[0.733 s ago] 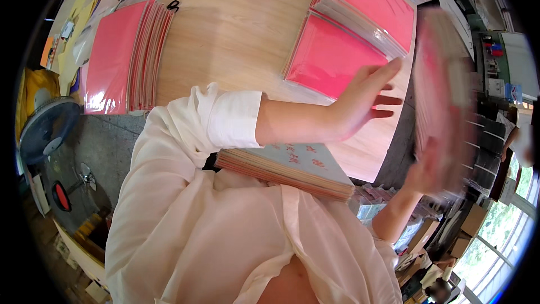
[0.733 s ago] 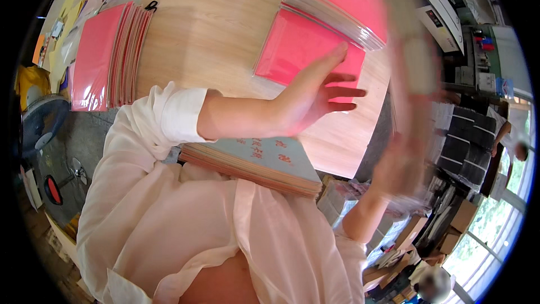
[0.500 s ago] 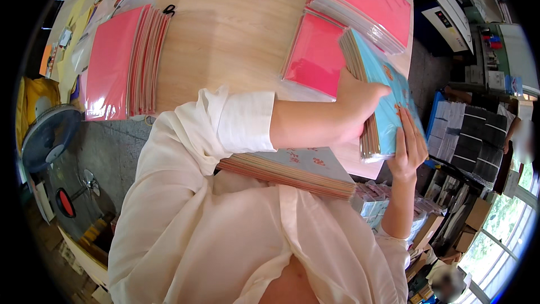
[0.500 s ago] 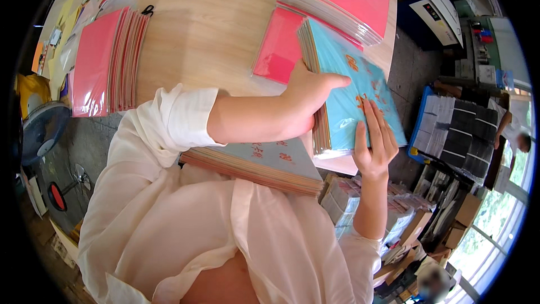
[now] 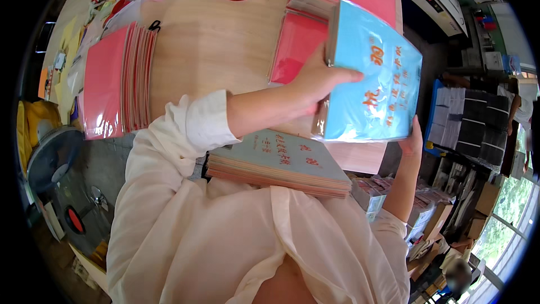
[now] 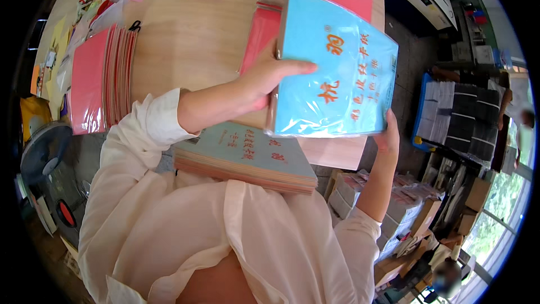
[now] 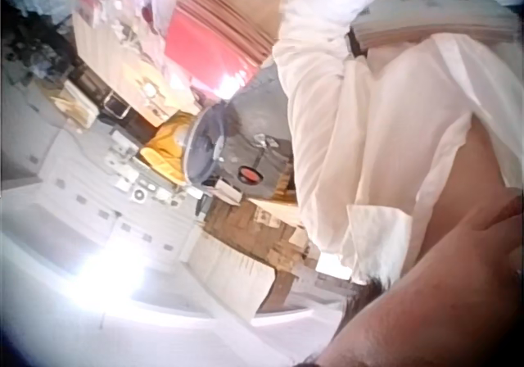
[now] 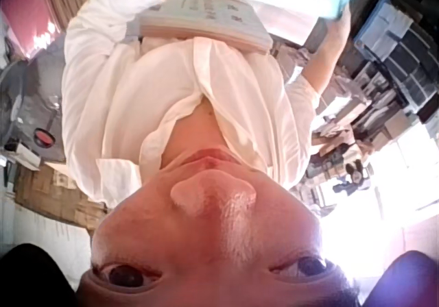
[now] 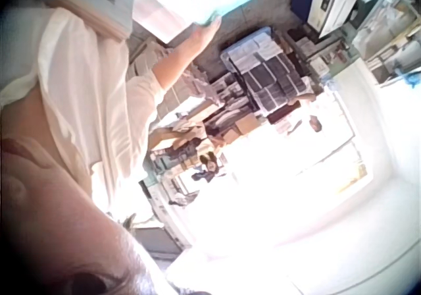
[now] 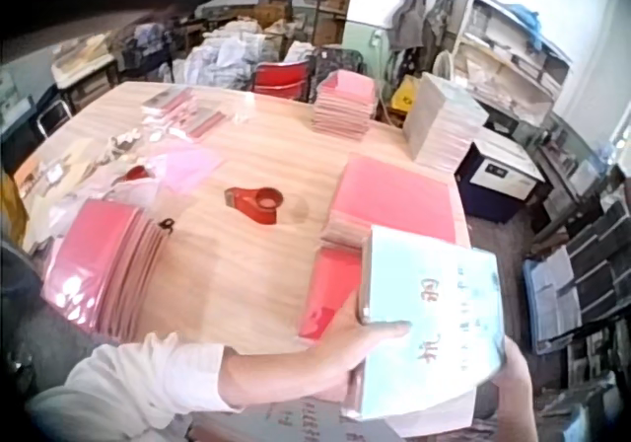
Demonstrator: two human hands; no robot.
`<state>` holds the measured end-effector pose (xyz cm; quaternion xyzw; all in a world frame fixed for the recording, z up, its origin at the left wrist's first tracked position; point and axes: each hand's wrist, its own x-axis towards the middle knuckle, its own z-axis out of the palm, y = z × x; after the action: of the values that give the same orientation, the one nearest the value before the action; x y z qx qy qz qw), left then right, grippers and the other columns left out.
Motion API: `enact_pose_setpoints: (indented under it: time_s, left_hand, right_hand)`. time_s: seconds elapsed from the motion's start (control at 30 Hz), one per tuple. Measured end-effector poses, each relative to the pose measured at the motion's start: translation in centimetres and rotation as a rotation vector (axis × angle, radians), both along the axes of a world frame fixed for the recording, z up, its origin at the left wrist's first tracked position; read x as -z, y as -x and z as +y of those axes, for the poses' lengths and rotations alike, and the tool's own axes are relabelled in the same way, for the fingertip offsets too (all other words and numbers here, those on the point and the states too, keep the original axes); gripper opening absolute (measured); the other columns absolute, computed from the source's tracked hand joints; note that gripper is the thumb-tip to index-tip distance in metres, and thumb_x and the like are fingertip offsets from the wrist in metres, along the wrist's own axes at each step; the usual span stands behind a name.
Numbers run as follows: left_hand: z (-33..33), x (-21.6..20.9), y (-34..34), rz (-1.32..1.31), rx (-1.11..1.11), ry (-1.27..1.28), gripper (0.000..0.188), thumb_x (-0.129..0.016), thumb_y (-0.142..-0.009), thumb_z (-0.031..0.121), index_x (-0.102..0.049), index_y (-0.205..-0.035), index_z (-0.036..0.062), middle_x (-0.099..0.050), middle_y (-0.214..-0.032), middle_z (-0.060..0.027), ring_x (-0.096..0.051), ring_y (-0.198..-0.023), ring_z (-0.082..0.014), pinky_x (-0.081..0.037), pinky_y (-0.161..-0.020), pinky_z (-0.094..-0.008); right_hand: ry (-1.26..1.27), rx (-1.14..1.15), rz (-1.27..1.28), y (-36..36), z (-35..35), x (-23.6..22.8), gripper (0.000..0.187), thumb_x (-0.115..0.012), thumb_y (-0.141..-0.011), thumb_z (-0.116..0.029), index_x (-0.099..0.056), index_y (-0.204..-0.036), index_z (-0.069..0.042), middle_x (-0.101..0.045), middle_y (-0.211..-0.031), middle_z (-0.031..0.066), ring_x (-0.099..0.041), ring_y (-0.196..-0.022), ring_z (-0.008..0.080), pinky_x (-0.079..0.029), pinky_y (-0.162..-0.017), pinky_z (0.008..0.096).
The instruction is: The person repeatedly picks up stacks of books with pink covers, flips through the pages to check alignment, and places them into a growing pile on the table. The person handles the books by hand, organizing them into neat stacks throughout the process.
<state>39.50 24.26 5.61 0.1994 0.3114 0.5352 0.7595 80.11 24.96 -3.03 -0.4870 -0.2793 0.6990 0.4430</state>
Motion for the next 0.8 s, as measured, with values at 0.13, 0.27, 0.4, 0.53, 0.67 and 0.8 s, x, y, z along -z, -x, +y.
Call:
enact_pose_setpoints:
  time_s: [0.13,0.27,0.4,0.53,0.67,0.8]
  left_hand:
    - [-0.4,1.6,2.6,0.084,0.072,-0.001,0.081,-0.078,-0.074,0.004,-0.034,-0.142,0.0034,-0.054,-0.130,-0.0164,-0.057,-0.119,-0.0278,-0.050,-0.096,-0.0427]
    - [-0.6,5.1,5.8,0.278,0.126,-0.132,0.094,-0.080,-0.075,0.006,-0.024,-0.151,0.0052,-0.048,-0.140,-0.0150,-0.050,-0.128,-0.0268,-0.044,-0.104,-0.0410]
    - [0.8,5.4,9.3,0.588,0.234,-0.468,0.088,-0.080,-0.078,0.010,-0.028,-0.149,0.0068,-0.049,-0.140,-0.0130,-0.049,-0.130,-0.0242,-0.040,-0.109,-0.0422]
    - [4.6,2.7,11.9,0.994,0.214,-1.191,0.060,-0.076,-0.082,0.015,-0.052,-0.137,0.0138,-0.059,-0.134,-0.0055,-0.050,-0.131,-0.0244,-0.033,-0.113,-0.0482]
    - [7.2,0.9,11.6,1.231,-0.027,-1.619,0.034,-0.062,-0.088,0.014,-0.066,-0.122,0.0127,-0.063,-0.130,-0.0094,-0.050,-0.131,-0.0330,-0.031,-0.114,-0.0543]
    - [8.3,5.6,12.1,1.406,-0.152,-1.727,0.034,-0.059,-0.089,0.011,-0.067,-0.121,0.0191,-0.063,-0.130,-0.0036,-0.054,-0.129,-0.0265,-0.032,-0.113,-0.0552]
  right_hand:
    - [0.016,-0.028,-0.207,1.1,0.9,0.5,0.054,-0.064,-0.093,-0.023,-0.046,-0.137,0.003,-0.058,-0.129,0.0163,-0.057,-0.118,0.0265,-0.046,-0.101,0.0407]
    - [-0.080,-0.194,-0.232,6.3,0.3,-1.5,0.061,-0.075,-0.080,-0.006,-0.048,-0.134,0.004,-0.061,-0.124,0.0129,-0.062,-0.109,0.0227,-0.050,-0.094,0.0364]
    - [-0.290,-0.206,-0.460,6.5,0.3,-0.8,0.057,-0.080,-0.071,0.000,-0.056,-0.123,0.004,-0.064,-0.117,0.0110,-0.061,-0.108,0.0209,-0.048,-0.094,0.0352]
    - [-0.723,-0.108,-0.597,10.1,2.4,-5.8,0.041,-0.060,-0.094,-0.027,-0.063,-0.120,0.005,-0.061,-0.129,0.0196,-0.053,-0.128,0.0262,-0.035,-0.112,0.0390]
    - [-1.331,-0.174,-0.887,9.9,6.8,-8.0,0.039,-0.063,-0.089,-0.024,-0.067,-0.118,0.003,-0.063,-0.126,0.0199,-0.055,-0.126,0.0290,-0.030,-0.116,0.0470]
    - [-1.434,-0.189,-1.203,10.7,8.0,-5.9,0.033,-0.064,-0.087,-0.017,-0.070,-0.116,-0.003,-0.064,-0.125,0.0170,-0.058,-0.124,0.0298,-0.038,-0.112,0.0470]
